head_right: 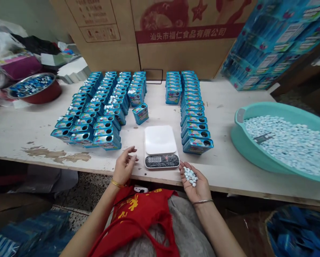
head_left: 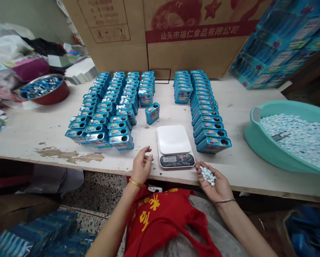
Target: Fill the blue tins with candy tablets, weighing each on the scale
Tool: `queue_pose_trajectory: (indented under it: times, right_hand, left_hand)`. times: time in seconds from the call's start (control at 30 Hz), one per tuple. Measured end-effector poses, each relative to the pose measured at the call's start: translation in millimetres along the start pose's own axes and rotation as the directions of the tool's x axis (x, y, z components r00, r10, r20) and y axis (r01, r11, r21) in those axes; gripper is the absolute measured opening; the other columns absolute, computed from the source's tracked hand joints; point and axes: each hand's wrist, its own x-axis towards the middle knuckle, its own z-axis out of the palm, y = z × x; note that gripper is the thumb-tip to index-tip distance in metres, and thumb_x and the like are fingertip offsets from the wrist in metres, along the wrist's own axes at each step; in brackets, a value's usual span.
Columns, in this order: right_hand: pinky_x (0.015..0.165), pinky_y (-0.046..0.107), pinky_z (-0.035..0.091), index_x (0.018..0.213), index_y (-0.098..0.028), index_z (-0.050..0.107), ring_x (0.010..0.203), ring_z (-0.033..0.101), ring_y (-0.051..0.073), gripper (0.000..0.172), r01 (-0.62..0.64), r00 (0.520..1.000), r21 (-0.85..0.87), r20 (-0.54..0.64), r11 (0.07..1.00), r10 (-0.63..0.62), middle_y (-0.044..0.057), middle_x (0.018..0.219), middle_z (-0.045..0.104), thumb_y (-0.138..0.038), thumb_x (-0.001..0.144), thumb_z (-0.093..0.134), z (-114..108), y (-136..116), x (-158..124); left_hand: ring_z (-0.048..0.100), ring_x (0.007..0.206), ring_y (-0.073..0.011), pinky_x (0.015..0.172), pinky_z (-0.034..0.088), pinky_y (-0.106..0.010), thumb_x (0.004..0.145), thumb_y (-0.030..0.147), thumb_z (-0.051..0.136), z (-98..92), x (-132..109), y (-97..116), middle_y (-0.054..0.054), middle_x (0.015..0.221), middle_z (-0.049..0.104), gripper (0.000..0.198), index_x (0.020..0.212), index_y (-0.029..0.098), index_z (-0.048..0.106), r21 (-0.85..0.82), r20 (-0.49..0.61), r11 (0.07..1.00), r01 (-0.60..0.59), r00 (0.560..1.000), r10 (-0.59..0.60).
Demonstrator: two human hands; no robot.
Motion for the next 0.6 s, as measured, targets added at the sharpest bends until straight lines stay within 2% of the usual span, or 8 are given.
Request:
queue_pose_trajectory:
  times: [0.2,0.37,0.5,0.6]
  right_hand:
    - [0.061,0.022,0.059,0.091,-0.006,0.063,0.073,0.069,0.017,0.023,0.0,1.0,0.027,-0.019,1.0,0.001,0.016,0.088,0.071,-0.005,0.076,0.046,3.1,4.7,0.7]
    - [0.063,0.022,0.059,0.088,-0.007,0.064,0.073,0.069,0.017,0.023,-0.012,0.999,0.067,-0.043,0.998,0.015,0.014,0.083,0.071,-0.006,0.078,0.043,4.4,-2.7,4.1]
    - [0.063,0.022,0.059,0.085,-0.007,0.064,0.073,0.069,0.017,0.022,-0.071,0.997,0.071,-0.036,0.995,0.074,0.015,0.08,0.071,-0.006,0.079,0.043,4.4,-12.2,2.5]
    - [0.063,0.022,0.058,0.085,-0.007,0.065,0.073,0.069,0.018,0.021,-0.091,0.995,0.082,-0.031,0.992,0.094,0.015,0.079,0.071,-0.007,0.077,0.046,3.5,-15.0,-1.4]
  left_hand:
    - [0.06,0.069,-0.009,0.058,0.047,-0.02,0.084,0.023,0.05,-23.1,29.8,13.7,-0.007,0.102,0.062,0.028,0.111,0.016,0.051,0.1,0.006,0.989,-0.11,0.994,0.11]
    - [0.058,0.071,-0.0089,0.059,0.047,-0.019,0.084,0.025,0.051,-35.3,55.4,36.1,-0.007,0.1,0.061,0.027,0.11,0.016,0.052,0.243,0.039,0.941,-0.236,0.972,0.234]
    - [0.058,0.078,-0.0116,0.065,0.048,-0.022,0.084,0.026,0.051,-37.8,95.8,54.1,-0.007,0.099,0.06,0.027,0.109,0.016,0.052,0.373,0.025,0.868,-0.329,0.938,0.345]
    - [0.057,0.088,-0.0151,0.075,0.048,-0.027,0.083,0.027,0.053,-32.6,130.8,59.3,-0.007,0.1,0.058,0.029,0.109,0.016,0.053,0.469,0.056,0.796,-0.382,0.913,0.405]
